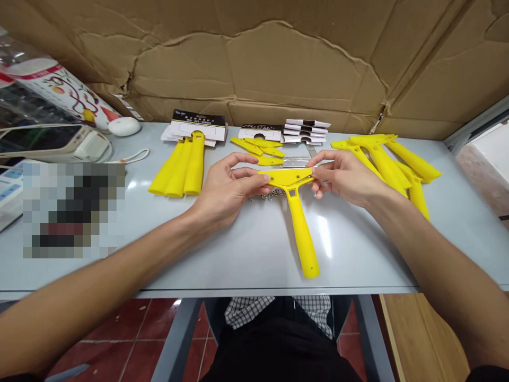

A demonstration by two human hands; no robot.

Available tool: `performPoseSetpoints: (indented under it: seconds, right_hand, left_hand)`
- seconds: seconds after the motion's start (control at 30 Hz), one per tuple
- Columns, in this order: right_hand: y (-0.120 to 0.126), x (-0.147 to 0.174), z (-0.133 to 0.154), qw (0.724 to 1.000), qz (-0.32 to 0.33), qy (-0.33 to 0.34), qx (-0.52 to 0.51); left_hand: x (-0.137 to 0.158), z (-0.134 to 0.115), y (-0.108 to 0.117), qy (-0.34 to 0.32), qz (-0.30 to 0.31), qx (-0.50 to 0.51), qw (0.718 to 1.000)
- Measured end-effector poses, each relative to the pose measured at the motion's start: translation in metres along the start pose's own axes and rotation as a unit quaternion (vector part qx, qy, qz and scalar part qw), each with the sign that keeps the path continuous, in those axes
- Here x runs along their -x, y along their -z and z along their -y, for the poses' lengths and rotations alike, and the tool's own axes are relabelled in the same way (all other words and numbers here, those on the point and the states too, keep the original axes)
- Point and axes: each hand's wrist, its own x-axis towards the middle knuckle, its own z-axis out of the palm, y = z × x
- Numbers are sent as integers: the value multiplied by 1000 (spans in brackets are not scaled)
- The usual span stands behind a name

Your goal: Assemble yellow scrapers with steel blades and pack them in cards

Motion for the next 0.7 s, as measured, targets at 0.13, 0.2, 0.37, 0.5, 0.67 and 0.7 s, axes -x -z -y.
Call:
performPoseSetpoints:
  seconds: [0.13, 0.2, 0.37, 0.5, 0.67, 0.7]
  right_hand:
    - [-3, 0, 3, 1000, -8, -12, -10]
    - [-5, 1, 4, 1000, -10, -10, -15]
    - [-4, 1, 0, 1000, -6, 0, -1]
    - [-1, -1, -4, 1000, 2, 0, 1]
    - [0, -1, -3, 1000, 4, 0, 3]
    - [0, 0, -2, 1000, 4, 0, 4]
  left_hand:
    - [1, 0, -1, -5, -8, -1, 1000]
    - [0, 1, 0, -9, -8, -3, 1000]
    - [-1, 2, 1, -13, -8, -10, 1000]
    - [0, 2, 1, -11, -8, -6, 1000]
    - [-2, 4, 1, -6, -9, 7, 1000]
    - [-3, 4, 1, -1, -6, 12, 1000]
